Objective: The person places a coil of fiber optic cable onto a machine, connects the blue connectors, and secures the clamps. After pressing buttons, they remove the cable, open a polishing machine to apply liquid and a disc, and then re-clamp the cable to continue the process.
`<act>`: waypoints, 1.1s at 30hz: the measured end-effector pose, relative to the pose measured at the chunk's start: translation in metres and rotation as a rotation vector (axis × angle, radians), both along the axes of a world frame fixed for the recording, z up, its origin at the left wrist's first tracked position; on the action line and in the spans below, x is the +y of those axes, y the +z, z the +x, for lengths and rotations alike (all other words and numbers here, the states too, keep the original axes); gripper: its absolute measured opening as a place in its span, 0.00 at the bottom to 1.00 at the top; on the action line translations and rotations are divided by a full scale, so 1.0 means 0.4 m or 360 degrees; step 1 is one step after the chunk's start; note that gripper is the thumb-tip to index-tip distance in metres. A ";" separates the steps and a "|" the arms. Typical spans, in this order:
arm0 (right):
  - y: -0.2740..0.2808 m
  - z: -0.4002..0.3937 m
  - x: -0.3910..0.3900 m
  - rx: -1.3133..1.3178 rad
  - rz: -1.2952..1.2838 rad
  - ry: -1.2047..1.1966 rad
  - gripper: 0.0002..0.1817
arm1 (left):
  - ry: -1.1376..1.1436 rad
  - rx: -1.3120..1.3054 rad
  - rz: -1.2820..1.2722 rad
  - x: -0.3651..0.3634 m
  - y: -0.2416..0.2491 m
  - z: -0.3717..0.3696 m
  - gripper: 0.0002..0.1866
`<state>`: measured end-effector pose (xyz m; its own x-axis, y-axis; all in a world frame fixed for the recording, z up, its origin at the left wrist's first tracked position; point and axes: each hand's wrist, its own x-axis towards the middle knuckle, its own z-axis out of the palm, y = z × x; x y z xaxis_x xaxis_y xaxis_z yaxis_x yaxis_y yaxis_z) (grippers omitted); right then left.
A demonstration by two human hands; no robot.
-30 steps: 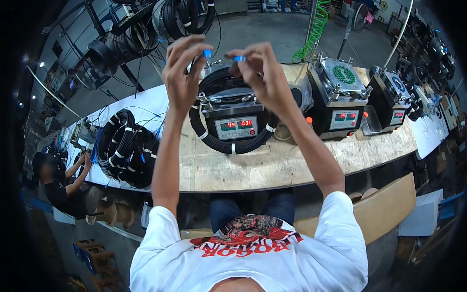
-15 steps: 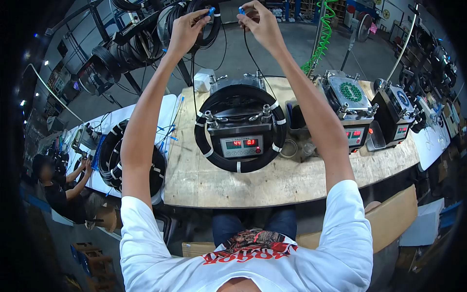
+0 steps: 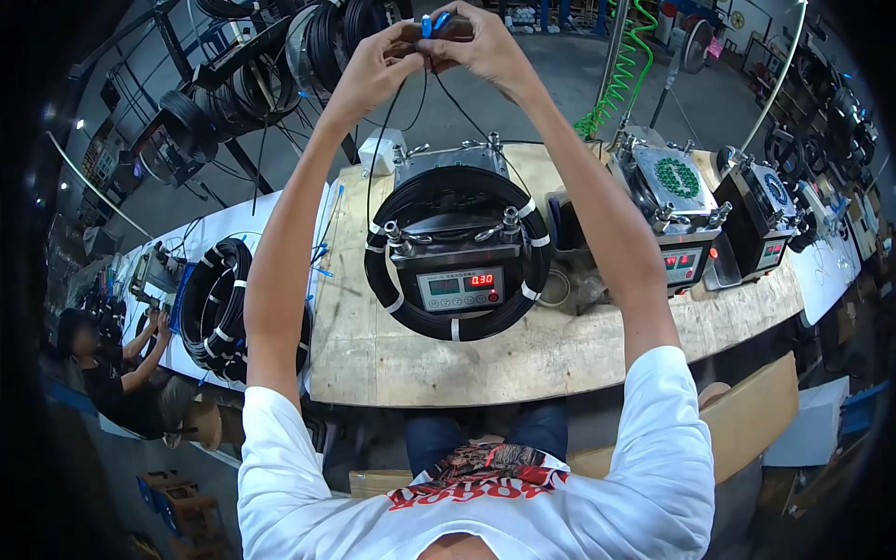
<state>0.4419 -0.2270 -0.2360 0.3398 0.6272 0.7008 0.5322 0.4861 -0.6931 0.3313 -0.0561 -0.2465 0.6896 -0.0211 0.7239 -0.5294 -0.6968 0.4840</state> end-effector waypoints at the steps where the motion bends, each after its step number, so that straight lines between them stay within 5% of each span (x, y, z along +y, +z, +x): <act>1: 0.006 -0.004 -0.007 0.0083 -0.0054 0.0050 0.14 | -0.0025 0.0000 -0.0015 0.005 0.001 -0.001 0.21; 4: -0.007 0.030 -0.011 -0.0049 -0.0169 -0.0077 0.07 | -0.0097 0.0007 -0.0084 0.023 0.003 -0.003 0.19; 10: -0.070 0.076 -0.040 -0.0310 -0.0074 -0.0282 0.12 | -0.0052 0.0026 -0.0380 0.034 -0.052 -0.041 0.11; 13: -0.075 0.123 -0.107 -0.0510 -0.0507 -0.0470 0.13 | -0.0031 0.0214 -0.0609 0.098 -0.104 -0.085 0.06; 19: -0.202 0.206 -0.222 -0.0564 -0.1177 -0.0485 0.13 | 0.0158 0.0585 -0.0105 0.231 -0.230 -0.160 0.09; 22: -0.311 0.258 -0.226 -0.1219 -0.1122 -0.0350 0.15 | 0.0424 0.0764 0.0415 0.230 -0.263 -0.174 0.12; 23: -0.328 0.259 -0.227 -0.1170 -0.1209 -0.0288 0.16 | 0.0403 0.0458 0.0683 0.235 -0.289 -0.167 0.12; 26: -0.378 0.271 -0.215 -0.1571 -0.0833 -0.0562 0.15 | 0.0565 0.0511 0.0503 0.221 -0.338 -0.154 0.13; 29: -0.331 0.198 -0.177 -0.0473 -0.1140 -0.0386 0.15 | 0.0484 0.0582 0.0116 0.177 -0.357 -0.109 0.13; 33: -0.366 0.172 -0.098 0.0316 -0.0834 0.0065 0.13 | 0.0104 0.0694 -0.0639 0.120 -0.387 -0.043 0.15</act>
